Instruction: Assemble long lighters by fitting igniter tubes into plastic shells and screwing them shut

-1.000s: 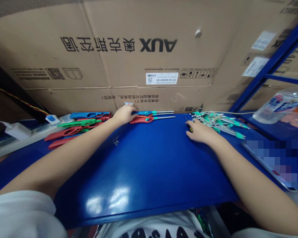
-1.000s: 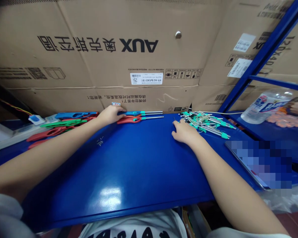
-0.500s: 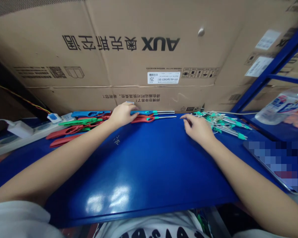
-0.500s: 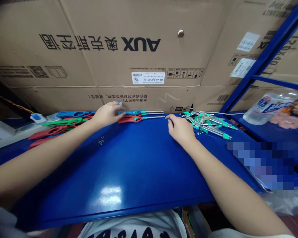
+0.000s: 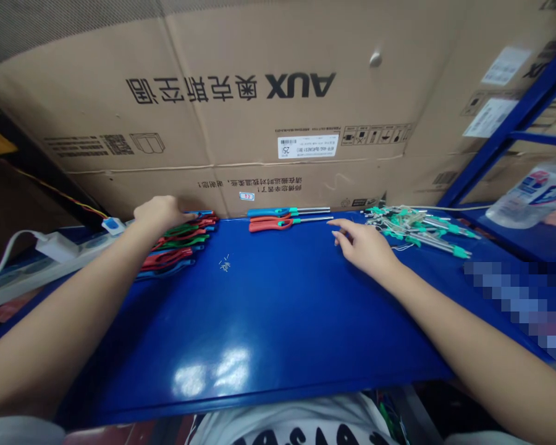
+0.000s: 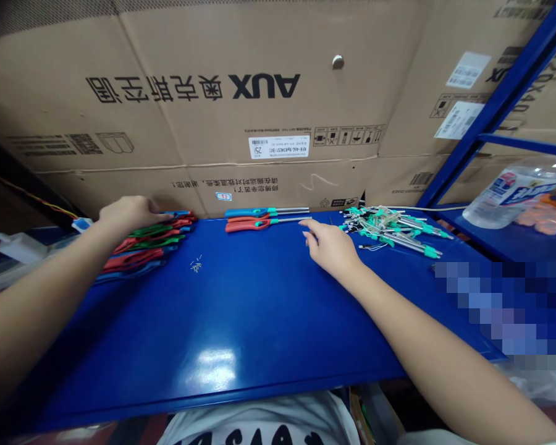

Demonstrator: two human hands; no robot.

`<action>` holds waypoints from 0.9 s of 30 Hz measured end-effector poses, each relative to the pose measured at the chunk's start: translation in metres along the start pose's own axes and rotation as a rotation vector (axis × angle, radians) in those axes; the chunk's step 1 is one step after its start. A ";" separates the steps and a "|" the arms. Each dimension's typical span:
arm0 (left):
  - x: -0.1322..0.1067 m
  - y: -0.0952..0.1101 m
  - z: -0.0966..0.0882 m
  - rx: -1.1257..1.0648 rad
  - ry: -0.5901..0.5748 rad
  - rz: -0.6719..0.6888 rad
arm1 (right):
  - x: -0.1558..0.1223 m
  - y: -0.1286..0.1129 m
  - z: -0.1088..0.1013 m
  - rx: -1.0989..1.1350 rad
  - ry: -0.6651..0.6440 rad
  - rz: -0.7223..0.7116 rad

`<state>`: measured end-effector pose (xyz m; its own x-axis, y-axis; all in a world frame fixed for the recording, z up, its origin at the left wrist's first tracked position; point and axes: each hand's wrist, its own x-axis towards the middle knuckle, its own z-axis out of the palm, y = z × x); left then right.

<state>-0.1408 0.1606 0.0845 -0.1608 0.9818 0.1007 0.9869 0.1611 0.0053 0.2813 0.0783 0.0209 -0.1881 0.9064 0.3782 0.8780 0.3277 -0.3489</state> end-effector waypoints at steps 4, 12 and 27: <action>0.000 -0.002 -0.004 0.050 -0.068 -0.113 | -0.001 0.002 0.005 -0.024 0.013 -0.046; -0.005 0.014 -0.002 0.039 -0.116 -0.112 | -0.001 0.002 0.008 0.001 -0.022 -0.024; 0.000 0.020 0.009 0.073 -0.124 -0.021 | -0.004 -0.002 0.009 0.048 -0.087 -0.014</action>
<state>-0.1213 0.1642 0.0752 -0.1862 0.9823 -0.0222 0.9806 0.1843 -0.0672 0.2762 0.0763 0.0128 -0.2393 0.9208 0.3080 0.8534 0.3508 -0.3856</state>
